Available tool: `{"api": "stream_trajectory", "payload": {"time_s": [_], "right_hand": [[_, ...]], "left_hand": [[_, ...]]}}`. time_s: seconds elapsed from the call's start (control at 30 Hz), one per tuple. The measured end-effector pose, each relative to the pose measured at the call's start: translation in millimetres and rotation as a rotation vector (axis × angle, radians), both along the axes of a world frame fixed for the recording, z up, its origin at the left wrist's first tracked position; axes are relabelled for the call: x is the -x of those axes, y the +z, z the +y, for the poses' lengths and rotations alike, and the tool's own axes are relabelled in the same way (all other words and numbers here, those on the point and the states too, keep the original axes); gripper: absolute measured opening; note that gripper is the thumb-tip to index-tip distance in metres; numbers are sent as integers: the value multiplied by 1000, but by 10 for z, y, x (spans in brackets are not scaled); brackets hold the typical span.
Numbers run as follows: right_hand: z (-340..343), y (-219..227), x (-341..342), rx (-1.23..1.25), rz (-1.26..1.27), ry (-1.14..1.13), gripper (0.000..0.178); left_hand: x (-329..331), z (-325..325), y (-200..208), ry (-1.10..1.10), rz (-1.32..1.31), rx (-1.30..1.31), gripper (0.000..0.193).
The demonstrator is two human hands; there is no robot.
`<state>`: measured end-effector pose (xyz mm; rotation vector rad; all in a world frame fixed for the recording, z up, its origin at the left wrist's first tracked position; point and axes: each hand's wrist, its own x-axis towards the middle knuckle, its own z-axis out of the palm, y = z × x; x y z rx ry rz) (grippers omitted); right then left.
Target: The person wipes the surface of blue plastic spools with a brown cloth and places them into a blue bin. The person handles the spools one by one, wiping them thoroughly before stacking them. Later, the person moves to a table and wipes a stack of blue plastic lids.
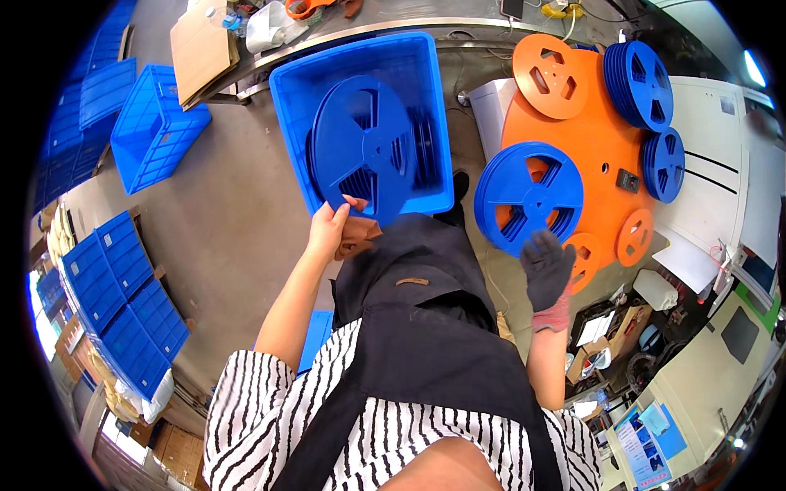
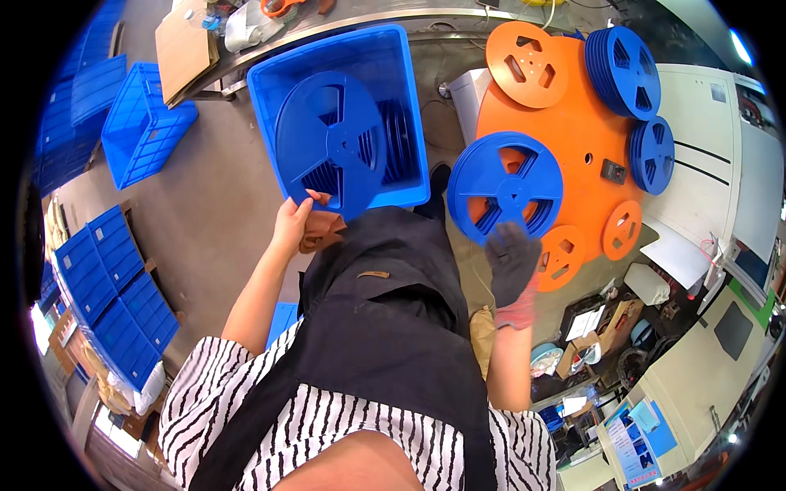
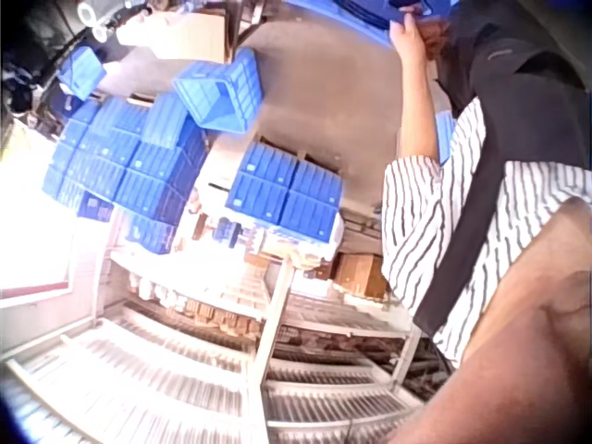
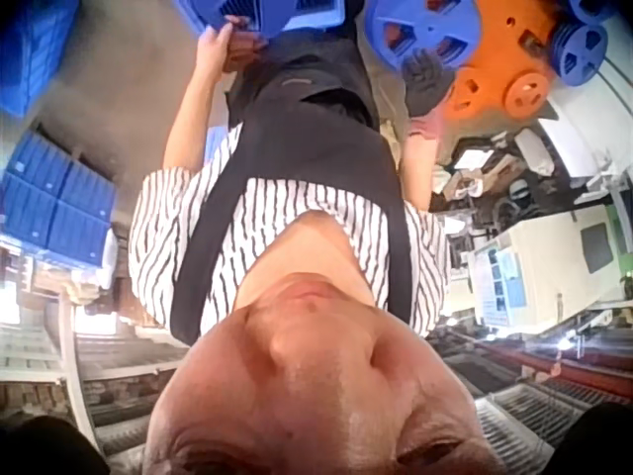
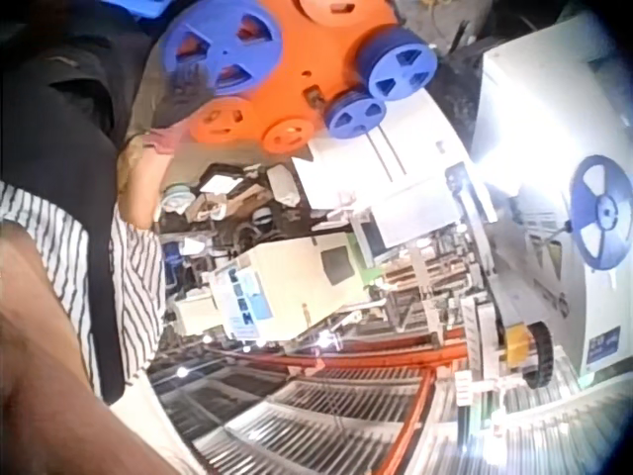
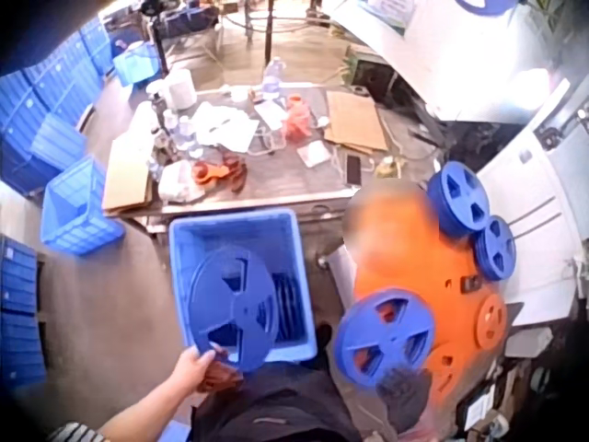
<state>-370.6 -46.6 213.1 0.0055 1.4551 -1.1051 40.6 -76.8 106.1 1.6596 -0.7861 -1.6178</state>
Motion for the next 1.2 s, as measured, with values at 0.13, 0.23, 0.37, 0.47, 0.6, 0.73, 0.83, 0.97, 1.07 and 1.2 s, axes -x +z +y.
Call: {"api": "stream_trajectory", "payload": {"time_s": [0.13,0.23,0.37,0.47,0.6,0.73,0.83,0.97,1.07,1.2], "right_hand": [[76,-33,-20,-26,52,83,66],[91,15,50,-34,104,118,68],[82,4,240,-76,104,119,68],[128,-127,451,-96,82,115,66],[146,-265,571,-95,52,161,56],[35,-315,556,-90,54,226,67],[-48,-258,439,-60,58,304,61],[-114,-367,309,-72,98,374,50],[-87,-622,280,-8,241,485,45],[-48,-1205,148,-158,854,837,55]], "left_hand": [[415,-483,-5,50,-106,-296,21],[740,-746,-102,24,-136,-417,20],[1063,-747,-940,-86,-233,-180,20],[1368,-879,-897,-165,-218,-222,18],[1467,-713,-1592,-418,-231,-209,37],[1469,-618,-1435,-324,-249,-410,52],[1167,-53,-1988,-201,-234,-295,56],[735,326,-1919,-178,-188,-425,47],[479,566,-1689,-175,-267,-489,43],[194,939,-1513,-38,-209,-544,42]]}}
